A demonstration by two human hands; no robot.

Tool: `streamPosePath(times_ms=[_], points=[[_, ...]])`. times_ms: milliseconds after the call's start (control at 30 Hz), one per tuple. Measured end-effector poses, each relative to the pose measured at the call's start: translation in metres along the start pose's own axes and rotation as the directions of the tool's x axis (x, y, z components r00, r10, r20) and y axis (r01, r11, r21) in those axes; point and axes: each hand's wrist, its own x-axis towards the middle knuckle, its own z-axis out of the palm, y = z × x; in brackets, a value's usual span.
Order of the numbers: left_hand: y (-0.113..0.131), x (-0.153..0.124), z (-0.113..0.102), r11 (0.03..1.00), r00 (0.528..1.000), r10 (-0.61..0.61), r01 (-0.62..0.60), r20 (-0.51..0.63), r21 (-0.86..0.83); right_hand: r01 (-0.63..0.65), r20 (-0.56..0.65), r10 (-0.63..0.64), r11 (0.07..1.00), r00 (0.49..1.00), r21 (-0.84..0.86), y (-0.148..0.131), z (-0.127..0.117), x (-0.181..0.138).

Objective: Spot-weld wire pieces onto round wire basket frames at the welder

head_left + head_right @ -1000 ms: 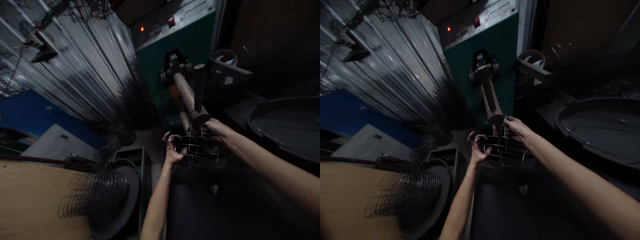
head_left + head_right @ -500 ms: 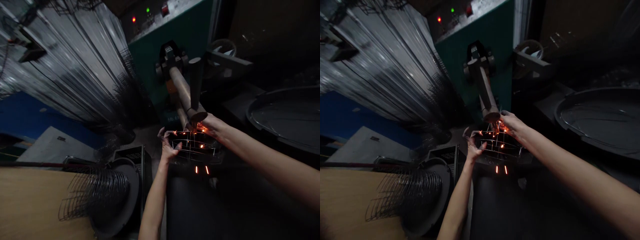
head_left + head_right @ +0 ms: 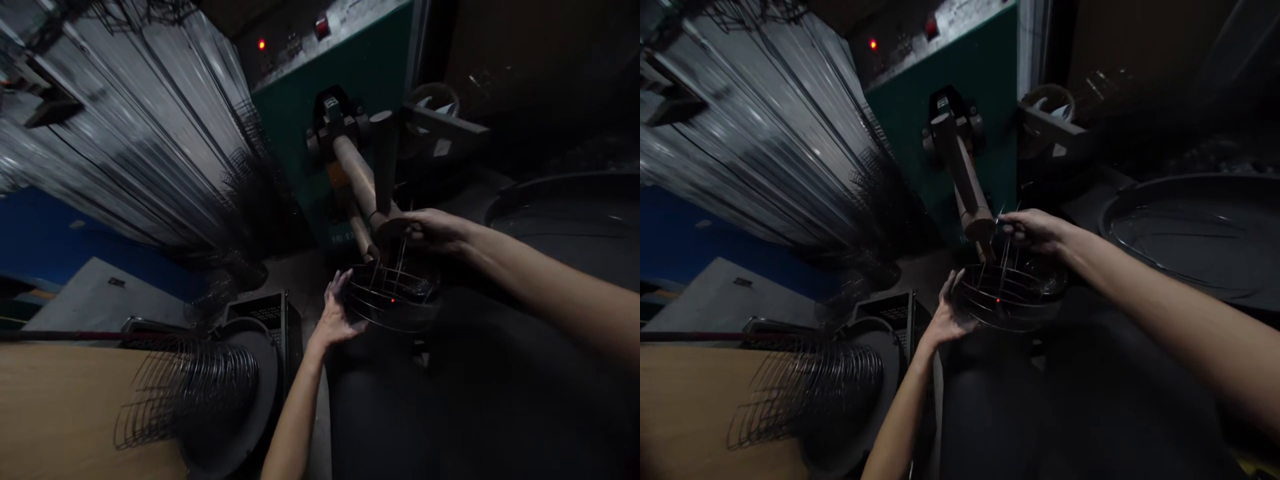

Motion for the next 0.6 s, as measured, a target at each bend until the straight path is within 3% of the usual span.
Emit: streamPosePath(times_ms=[67,167,300,400,500,600], points=[[0.015,-0.013,-0.009,0.982,0.991,-0.135,0.133,-0.004,-0.133,0.012,-0.044,-0.01,0.999,0.999,0.034,0.015,0.001,-0.029],[0.053,-0.01,-0.016,0.932,0.943,-0.296,0.249,-0.154,-0.262,0.072,-0.104,-0.062,0.992,0.993,0.099,0.035,0.008,-0.063],[0.106,0.016,-0.012,0.958,0.89,-0.254,0.178,-0.379,-0.223,0.098,-0.232,-0.033,0.956,0.972,0.277,0.037,0.022,-0.072],[0.13,0.021,-0.013,0.977,0.827,-0.194,0.116,-0.528,-0.178,0.027,-0.252,0.054,0.952,0.966,0.305,0.036,0.03,-0.067],[0.139,0.016,-0.016,0.977,0.841,-0.215,0.184,-0.497,-0.112,-0.025,-0.165,0.045,0.992,0.985,0.126,0.056,0.04,-0.075],[0.137,0.016,-0.006,0.952,0.911,-0.303,0.303,-0.281,-0.045,0.108,-0.04,-0.118,0.977,0.992,-0.184,0.095,0.059,-0.094]])
